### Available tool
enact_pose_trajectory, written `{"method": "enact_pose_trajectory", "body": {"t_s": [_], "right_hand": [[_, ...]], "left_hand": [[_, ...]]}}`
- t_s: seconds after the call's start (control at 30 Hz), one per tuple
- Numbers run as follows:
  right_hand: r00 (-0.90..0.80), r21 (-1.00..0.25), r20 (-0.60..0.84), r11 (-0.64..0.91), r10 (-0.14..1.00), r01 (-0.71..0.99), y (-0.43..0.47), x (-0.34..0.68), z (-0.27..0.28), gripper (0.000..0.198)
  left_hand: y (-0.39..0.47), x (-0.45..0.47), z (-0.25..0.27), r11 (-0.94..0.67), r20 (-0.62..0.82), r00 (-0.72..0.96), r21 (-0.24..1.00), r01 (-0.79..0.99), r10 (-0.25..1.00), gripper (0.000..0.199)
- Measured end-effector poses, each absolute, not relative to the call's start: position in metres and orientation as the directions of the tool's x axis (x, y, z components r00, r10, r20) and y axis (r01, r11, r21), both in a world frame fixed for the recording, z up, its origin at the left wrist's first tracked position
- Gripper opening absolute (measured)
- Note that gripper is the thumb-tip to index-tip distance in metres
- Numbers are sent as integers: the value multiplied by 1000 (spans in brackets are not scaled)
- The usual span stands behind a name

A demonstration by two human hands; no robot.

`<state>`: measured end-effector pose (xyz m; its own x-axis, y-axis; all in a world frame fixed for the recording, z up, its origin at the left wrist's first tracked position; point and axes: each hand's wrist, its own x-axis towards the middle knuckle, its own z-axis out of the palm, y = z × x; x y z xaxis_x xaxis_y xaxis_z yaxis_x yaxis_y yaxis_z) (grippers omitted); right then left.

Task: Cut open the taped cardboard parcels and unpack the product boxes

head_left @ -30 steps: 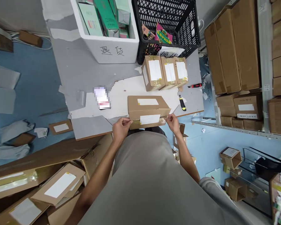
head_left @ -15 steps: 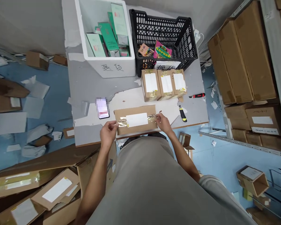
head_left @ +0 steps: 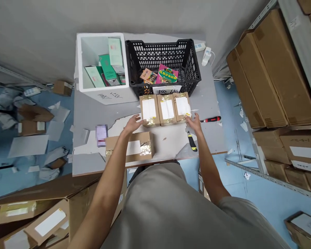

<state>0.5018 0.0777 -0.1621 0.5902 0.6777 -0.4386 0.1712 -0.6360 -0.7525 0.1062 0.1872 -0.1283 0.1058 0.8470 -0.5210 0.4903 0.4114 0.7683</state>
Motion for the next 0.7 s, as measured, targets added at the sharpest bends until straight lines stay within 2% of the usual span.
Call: {"method": "enact_pose_trajectory", "body": {"t_s": [0.1, 0.2, 0.37, 0.6, 0.63, 0.7], "right_hand": [[406, -777, -597, -625, 692, -76, 87, 497, -174, 110], [361, -828, -556, -536, 749, -163, 85, 489, -185, 95], [384, -889, -456, -433, 803, -151, 73, 504, -191, 80], [400, -897, -438, -422, 805, -134, 70, 539, -190, 76], [403, -896, -437, -430, 804, -111, 69, 541, -193, 74], [411, -889, -400, -455, 819, 43, 61, 543, -202, 68]], "left_hand": [[202, 126, -140, 452, -572, 147, 758, 470, 807, 98], [201, 128, -148, 359, -498, 155, 775, 520, 853, 90], [192, 134, -159, 223, -423, 231, 780, 584, 876, 83], [186, 172, -163, 236, -423, 241, 801, 550, 874, 94], [184, 175, -161, 235, -423, 240, 799, 554, 874, 94], [177, 175, -158, 200, -405, 239, 784, 588, 883, 89]]}}
